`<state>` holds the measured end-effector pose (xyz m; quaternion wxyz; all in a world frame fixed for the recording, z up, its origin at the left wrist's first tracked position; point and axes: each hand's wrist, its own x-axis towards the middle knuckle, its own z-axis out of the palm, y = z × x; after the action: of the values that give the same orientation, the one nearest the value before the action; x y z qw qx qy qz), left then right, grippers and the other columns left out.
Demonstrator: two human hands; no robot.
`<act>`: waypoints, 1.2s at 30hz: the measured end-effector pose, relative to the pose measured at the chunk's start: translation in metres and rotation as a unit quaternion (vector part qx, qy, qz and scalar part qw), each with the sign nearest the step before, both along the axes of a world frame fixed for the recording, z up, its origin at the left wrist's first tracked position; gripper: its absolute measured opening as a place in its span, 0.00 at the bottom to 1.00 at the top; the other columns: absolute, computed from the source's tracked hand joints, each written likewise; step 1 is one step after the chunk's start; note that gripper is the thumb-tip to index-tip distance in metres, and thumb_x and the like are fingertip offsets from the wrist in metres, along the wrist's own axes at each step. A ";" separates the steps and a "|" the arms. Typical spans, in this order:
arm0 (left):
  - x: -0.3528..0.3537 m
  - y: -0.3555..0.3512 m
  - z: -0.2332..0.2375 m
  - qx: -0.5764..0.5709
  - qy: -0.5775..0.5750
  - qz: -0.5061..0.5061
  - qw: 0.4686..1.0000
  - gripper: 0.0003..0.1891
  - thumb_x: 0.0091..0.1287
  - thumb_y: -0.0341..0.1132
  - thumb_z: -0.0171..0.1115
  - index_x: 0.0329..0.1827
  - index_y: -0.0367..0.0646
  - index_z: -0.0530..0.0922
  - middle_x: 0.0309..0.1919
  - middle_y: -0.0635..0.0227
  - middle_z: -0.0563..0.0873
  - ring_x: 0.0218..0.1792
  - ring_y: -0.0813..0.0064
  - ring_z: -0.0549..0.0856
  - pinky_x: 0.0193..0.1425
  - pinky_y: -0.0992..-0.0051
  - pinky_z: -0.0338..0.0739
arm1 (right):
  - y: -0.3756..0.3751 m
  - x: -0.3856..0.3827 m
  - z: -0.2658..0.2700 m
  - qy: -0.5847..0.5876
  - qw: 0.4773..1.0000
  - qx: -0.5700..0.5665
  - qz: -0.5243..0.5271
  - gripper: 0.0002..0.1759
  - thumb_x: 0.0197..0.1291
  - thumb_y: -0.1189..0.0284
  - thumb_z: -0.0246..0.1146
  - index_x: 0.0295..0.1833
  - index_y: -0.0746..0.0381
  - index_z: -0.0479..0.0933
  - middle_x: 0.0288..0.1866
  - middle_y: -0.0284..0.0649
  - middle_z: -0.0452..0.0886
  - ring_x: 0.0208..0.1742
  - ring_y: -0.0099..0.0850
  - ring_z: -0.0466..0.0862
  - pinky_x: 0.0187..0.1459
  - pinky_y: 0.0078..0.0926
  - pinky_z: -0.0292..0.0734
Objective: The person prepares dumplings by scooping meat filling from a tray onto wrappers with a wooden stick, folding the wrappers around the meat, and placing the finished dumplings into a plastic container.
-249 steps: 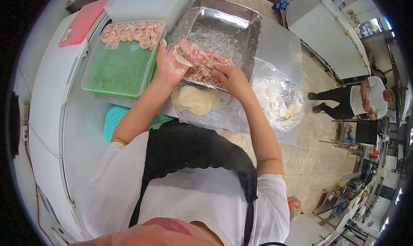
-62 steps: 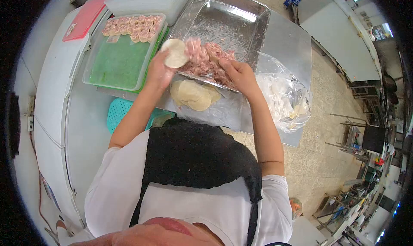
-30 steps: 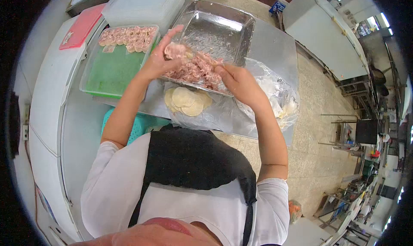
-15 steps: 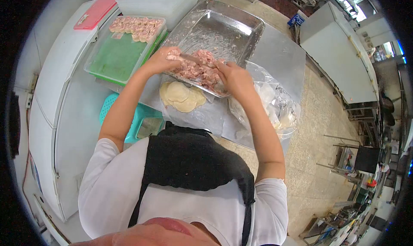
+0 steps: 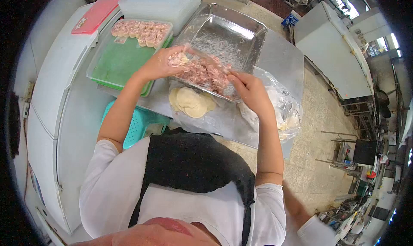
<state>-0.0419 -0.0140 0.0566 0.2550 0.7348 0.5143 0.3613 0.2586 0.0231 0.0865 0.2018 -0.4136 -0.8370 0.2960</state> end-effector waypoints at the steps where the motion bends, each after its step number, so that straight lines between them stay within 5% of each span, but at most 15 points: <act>1: -0.005 -0.001 0.004 0.001 -0.001 -0.004 1.000 0.32 0.50 0.41 0.71 0.60 0.39 0.75 0.55 0.55 0.81 0.57 0.60 0.79 0.64 0.66 0.70 | -0.010 -0.015 0.007 0.070 0.996 -0.057 0.024 0.15 0.65 0.66 0.61 0.52 0.62 0.81 0.48 0.49 0.83 0.44 0.37 0.84 0.48 0.27 0.75; 3: -0.016 -0.002 0.014 0.031 0.030 -0.048 0.998 0.31 0.50 0.42 0.72 0.57 0.40 0.77 0.54 0.56 0.82 0.56 0.58 0.80 0.63 0.66 0.71 | -0.022 -0.047 0.007 0.047 0.998 -0.011 0.048 0.15 0.65 0.66 0.60 0.51 0.63 0.80 0.45 0.49 0.84 0.42 0.42 0.84 0.45 0.32 0.77; 5: -0.037 -0.002 0.009 0.073 0.070 -0.034 0.994 0.29 0.51 0.42 0.71 0.56 0.40 0.78 0.52 0.54 0.83 0.53 0.56 0.81 0.60 0.65 0.73 | -0.013 -0.070 -0.002 0.020 0.995 0.006 0.098 0.14 0.64 0.66 0.62 0.50 0.63 0.81 0.46 0.49 0.83 0.43 0.36 0.83 0.47 0.28 0.75; 6: -0.048 -0.002 0.007 0.111 0.112 -0.015 0.987 0.28 0.51 0.42 0.70 0.55 0.40 0.79 0.49 0.52 0.84 0.50 0.54 0.83 0.56 0.65 0.75 | -0.002 -0.072 -0.001 -0.028 0.984 0.137 0.112 0.14 0.63 0.67 0.62 0.50 0.61 0.81 0.41 0.46 0.83 0.39 0.40 0.83 0.42 0.31 0.77; 7: -0.059 -0.001 0.008 0.115 0.111 -0.013 0.987 0.28 0.51 0.42 0.70 0.55 0.40 0.79 0.49 0.52 0.84 0.50 0.54 0.83 0.56 0.65 0.75 | -0.011 -0.085 0.012 -0.029 0.983 0.140 0.113 0.14 0.63 0.67 0.62 0.50 0.61 0.81 0.41 0.46 0.83 0.39 0.40 0.83 0.42 0.31 0.77; 9: -0.081 -0.002 0.010 0.000 0.104 0.025 0.994 0.32 0.52 0.46 0.71 0.57 0.37 0.77 0.52 0.51 0.82 0.52 0.54 0.82 0.58 0.65 0.75 | -0.039 -0.111 0.036 -0.098 0.964 0.249 0.000 0.13 0.62 0.67 0.62 0.51 0.58 0.81 0.36 0.43 0.82 0.34 0.44 0.82 0.36 0.37 0.78; 11: -0.098 -0.004 0.013 0.038 0.090 0.005 0.995 0.34 0.51 0.48 0.72 0.58 0.36 0.76 0.53 0.50 0.81 0.52 0.54 0.82 0.58 0.65 0.75 | -0.046 -0.133 0.027 -0.023 0.964 0.264 0.027 0.13 0.62 0.66 0.62 0.50 0.56 0.81 0.32 0.41 0.79 0.30 0.44 0.81 0.32 0.38 0.76; 13: -0.114 -0.009 0.013 0.075 0.076 -0.013 0.994 0.36 0.51 0.50 0.72 0.59 0.34 0.75 0.54 0.49 0.80 0.52 0.54 0.82 0.58 0.65 0.74 | -0.044 -0.149 0.026 -0.138 0.943 0.304 0.003 0.11 0.63 0.64 0.60 0.49 0.51 0.80 0.36 0.41 0.82 0.32 0.43 0.83 0.31 0.38 0.78; 15: -0.132 -0.016 0.016 -0.077 -0.039 0.010 0.996 0.40 0.49 0.49 0.76 0.60 0.32 0.72 0.55 0.48 0.79 0.55 0.57 0.80 0.62 0.66 0.71 | -0.046 -0.156 0.045 -0.143 0.954 0.262 -0.007 0.12 0.64 0.64 0.59 0.50 0.54 0.80 0.37 0.43 0.82 0.34 0.45 0.83 0.33 0.39 0.78; 17: -0.151 -0.019 0.014 -0.015 0.003 0.015 1.000 0.40 0.49 0.49 0.76 0.61 0.33 0.72 0.56 0.48 0.79 0.56 0.58 0.80 0.62 0.66 0.72 | -0.054 -0.167 0.053 -0.012 0.982 0.190 -0.004 0.14 0.66 0.63 0.57 0.51 0.57 0.79 0.38 0.47 0.82 0.36 0.47 0.83 0.35 0.41 0.77; 19: -0.164 -0.023 0.019 0.046 0.043 0.018 0.998 0.40 0.49 0.48 0.77 0.62 0.33 0.72 0.57 0.47 0.78 0.56 0.59 0.80 0.62 0.66 0.72 | -0.060 -0.190 0.041 -0.006 0.981 0.193 0.014 0.15 0.66 0.63 0.57 0.52 0.60 0.78 0.37 0.50 0.82 0.38 0.49 0.82 0.39 0.43 0.76; 22: -0.181 -0.029 0.030 -0.010 0.052 0.017 0.998 0.41 0.49 0.48 0.77 0.62 0.33 0.71 0.56 0.48 0.79 0.56 0.61 0.80 0.61 0.67 0.72 | -0.060 -0.219 0.019 -0.088 0.990 0.109 0.025 0.15 0.66 0.66 0.58 0.52 0.64 0.78 0.44 0.49 0.83 0.45 0.48 0.81 0.46 0.38 0.75; 25: -0.212 -0.024 0.005 -0.077 -0.034 0.049 0.995 0.41 0.47 0.48 0.77 0.63 0.36 0.71 0.53 0.51 0.80 0.53 0.60 0.80 0.58 0.67 0.73 | -0.046 -0.210 0.013 -0.060 0.983 0.165 0.050 0.14 0.66 0.66 0.58 0.51 0.64 0.78 0.45 0.50 0.83 0.45 0.49 0.81 0.44 0.38 0.75; 30: -0.267 -0.013 -0.028 -0.073 0.110 0.120 0.984 0.41 0.48 0.47 0.74 0.64 0.35 0.69 0.56 0.50 0.79 0.56 0.54 0.78 0.62 0.64 0.71 | -0.048 -0.174 0.010 -0.039 0.995 0.062 -0.063 0.17 0.66 0.68 0.61 0.55 0.67 0.78 0.37 0.43 0.82 0.39 0.24 0.78 0.43 0.21 0.72; 36: -0.253 0.013 -0.055 0.020 0.106 0.187 0.977 0.43 0.53 0.45 0.71 0.69 0.34 0.61 0.62 0.47 0.73 0.59 0.51 0.76 0.64 0.62 0.70 | -0.060 -0.138 -0.021 0.088 0.987 0.019 -0.136 0.14 0.65 0.67 0.61 0.47 0.67 0.79 0.30 0.42 0.79 0.33 0.24 0.76 0.37 0.23 0.71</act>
<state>-0.2948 -0.0009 0.0012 0.1127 0.6648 0.6593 0.3326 0.1205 -0.0371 0.0656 0.3206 -0.4919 -0.7575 0.2854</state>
